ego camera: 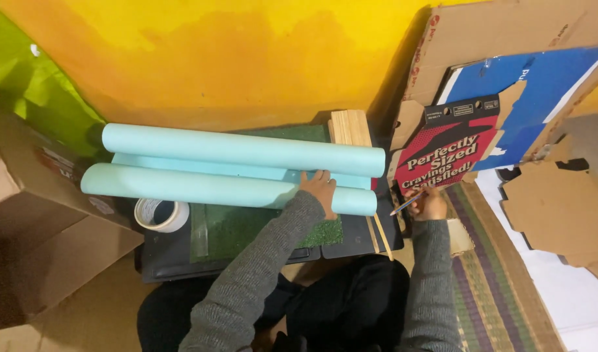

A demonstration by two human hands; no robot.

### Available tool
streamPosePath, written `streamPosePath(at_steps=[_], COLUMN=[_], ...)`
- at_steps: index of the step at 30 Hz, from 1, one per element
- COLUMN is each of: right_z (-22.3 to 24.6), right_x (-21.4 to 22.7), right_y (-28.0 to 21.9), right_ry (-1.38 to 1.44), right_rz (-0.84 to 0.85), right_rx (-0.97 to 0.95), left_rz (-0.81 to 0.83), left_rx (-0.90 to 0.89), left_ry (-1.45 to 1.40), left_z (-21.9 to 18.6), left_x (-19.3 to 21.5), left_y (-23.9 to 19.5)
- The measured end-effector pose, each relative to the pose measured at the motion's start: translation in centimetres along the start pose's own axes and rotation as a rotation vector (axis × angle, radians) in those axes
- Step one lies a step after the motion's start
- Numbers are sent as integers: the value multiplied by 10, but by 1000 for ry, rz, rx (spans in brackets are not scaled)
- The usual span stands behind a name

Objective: Measuring, marking, and rolling light blue paper around cardboard tubes for a craft project.

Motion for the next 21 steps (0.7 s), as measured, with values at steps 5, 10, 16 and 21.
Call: streamPosePath(at_steps=[5, 10, 16, 21], right_z=[-14, -28, -58, -45], right_x=[-19, -60, -65, -68], right_y=[4, -19, -5, -17], right_ry=[216, 375, 408, 329], right_rz=[183, 365, 545, 487], right_rx=[-77, 135, 5, 225], left_rz=[8, 10, 9, 43], left_rx=[8, 4, 5, 4], left_ry=[-10, -5, -11, -28], left_z=[1, 0, 1, 2], left_x=[1, -9, -2, 0], left_y=[1, 9, 5, 5])
Point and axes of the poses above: each hand's wrist, its own y-axis towards the middle knuckle, its own x-axis out of the back of the hand, z = x × y, the point moved 7 cm from there along y, towards the middle knuckle, and after that the axes turned 13 degrees about y, right-handed, at the moved point
